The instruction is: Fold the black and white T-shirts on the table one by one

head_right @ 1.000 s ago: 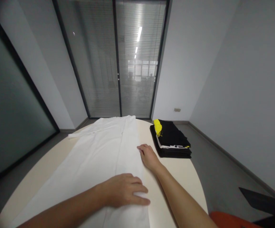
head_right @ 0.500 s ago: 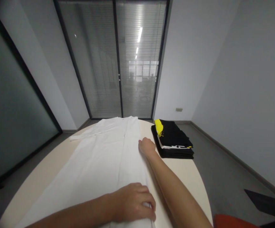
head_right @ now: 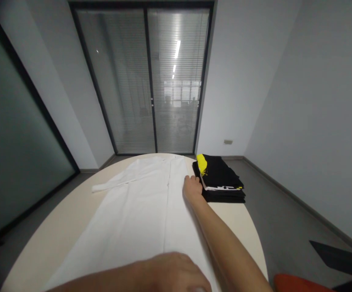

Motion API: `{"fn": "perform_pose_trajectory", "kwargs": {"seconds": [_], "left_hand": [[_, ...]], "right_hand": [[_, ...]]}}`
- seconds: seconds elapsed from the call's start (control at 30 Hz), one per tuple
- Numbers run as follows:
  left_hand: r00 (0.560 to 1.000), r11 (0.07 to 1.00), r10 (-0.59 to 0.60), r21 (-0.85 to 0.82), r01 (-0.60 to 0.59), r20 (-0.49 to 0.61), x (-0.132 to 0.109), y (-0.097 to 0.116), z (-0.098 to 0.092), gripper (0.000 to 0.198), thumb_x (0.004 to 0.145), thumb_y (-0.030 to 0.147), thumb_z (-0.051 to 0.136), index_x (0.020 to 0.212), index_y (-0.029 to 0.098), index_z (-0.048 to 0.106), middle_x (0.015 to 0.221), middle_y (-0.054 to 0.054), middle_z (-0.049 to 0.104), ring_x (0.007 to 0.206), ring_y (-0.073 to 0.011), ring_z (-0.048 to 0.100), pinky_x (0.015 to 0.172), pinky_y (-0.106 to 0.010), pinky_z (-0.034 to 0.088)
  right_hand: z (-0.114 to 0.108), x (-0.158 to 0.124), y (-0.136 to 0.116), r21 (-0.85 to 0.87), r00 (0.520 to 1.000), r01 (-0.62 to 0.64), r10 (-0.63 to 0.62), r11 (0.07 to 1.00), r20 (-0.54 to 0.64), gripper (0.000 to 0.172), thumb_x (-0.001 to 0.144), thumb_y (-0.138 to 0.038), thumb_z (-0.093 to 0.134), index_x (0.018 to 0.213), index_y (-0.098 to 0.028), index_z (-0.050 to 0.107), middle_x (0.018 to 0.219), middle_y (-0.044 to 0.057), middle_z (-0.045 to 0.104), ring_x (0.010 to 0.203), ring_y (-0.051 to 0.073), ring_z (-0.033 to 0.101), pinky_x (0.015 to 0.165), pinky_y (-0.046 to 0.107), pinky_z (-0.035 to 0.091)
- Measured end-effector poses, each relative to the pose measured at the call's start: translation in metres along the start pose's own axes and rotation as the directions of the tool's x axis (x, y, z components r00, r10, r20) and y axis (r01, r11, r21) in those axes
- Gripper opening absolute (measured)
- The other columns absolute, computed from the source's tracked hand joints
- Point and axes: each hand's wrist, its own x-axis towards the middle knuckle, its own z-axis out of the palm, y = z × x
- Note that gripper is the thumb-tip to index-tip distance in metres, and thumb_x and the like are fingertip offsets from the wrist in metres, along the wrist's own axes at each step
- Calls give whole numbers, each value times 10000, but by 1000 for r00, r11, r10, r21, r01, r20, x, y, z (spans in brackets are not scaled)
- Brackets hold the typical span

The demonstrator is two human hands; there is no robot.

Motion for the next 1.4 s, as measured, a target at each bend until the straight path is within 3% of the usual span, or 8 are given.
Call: {"fn": "perform_pose_trajectory", "kwargs": {"seconds": [0.13,0.23,0.33,0.67,0.8,1.1,1.27,1.4], "left_hand": [[953,950,-292,87,299,-86,-43,-27,-45,379,919,410,582,1243,216,617,1352,-91,629,1249,-261,583,1086,-439,449],[801,799,-591,68,598,-95,-64,-39,-55,720,867,501,644,1499,236,421,1612,-163,333,1483,-416,277,1164,-668,248],[704,703,-708,36,710,-54,-68,-39,-51,785,875,535,627,1555,271,335,1659,-160,206,1515,-453,135,1154,-733,167],[689,694,-719,-32,719,-92,-53,-26,-34,833,871,647,584,1564,265,325,1664,-164,169,1518,-466,34,1152,-759,100],[669,679,-731,-45,732,-135,-58,-35,-30,716,951,613,466,1556,251,345,1649,-127,261,1531,-390,138,1201,-653,186],[182,140,-884,127,982,-430,-156,-116,-80,396,990,435,449,1192,206,701,1554,-124,449,1445,-348,380,1177,-523,289],[103,83,-864,62,995,-494,-211,-136,-86,374,983,413,474,1244,239,677,1426,-133,576,1354,-352,483,1168,-569,277],[11,65,-853,-86,994,-522,-243,-153,-93,404,971,314,468,1327,164,585,1312,-130,640,1231,-263,595,1112,-404,418]], "right_hand": [[7,6,-13,46,997,66,-64,997,-40,425,986,-179,324,1263,-53,621,1355,268,552,1291,356,476,1042,447,389],[14,13,-29,91,989,142,-138,986,-56,459,1004,-220,326,1343,-22,565,1424,248,527,1384,319,406,1147,411,279],[24,13,-41,126,989,142,-137,982,-51,542,1043,-325,273,1461,-29,451,1525,226,441,1429,308,365,1165,421,250],[33,-4,-28,162,991,136,-137,977,-4,676,1050,-519,192,1538,-95,387,1603,152,355,1505,313,250,1214,441,157],[30,-5,-26,134,990,142,-144,981,0,653,1050,-496,213,1536,-99,391,1606,153,349,1506,316,246,1213,450,161],[26,4,-65,149,998,-32,40,988,-50,707,1007,-582,257,1303,-33,591,1446,277,492,1394,443,362,1123,593,242],[35,2,-70,127,984,-14,37,992,-173,661,1013,-552,278,1263,-40,613,1419,263,520,1391,438,354,1130,575,231],[36,4,-64,158,990,-2,25,987,-141,630,1029,-528,247,1313,-88,597,1451,214,515,1394,399,366,1135,560,236]]}}
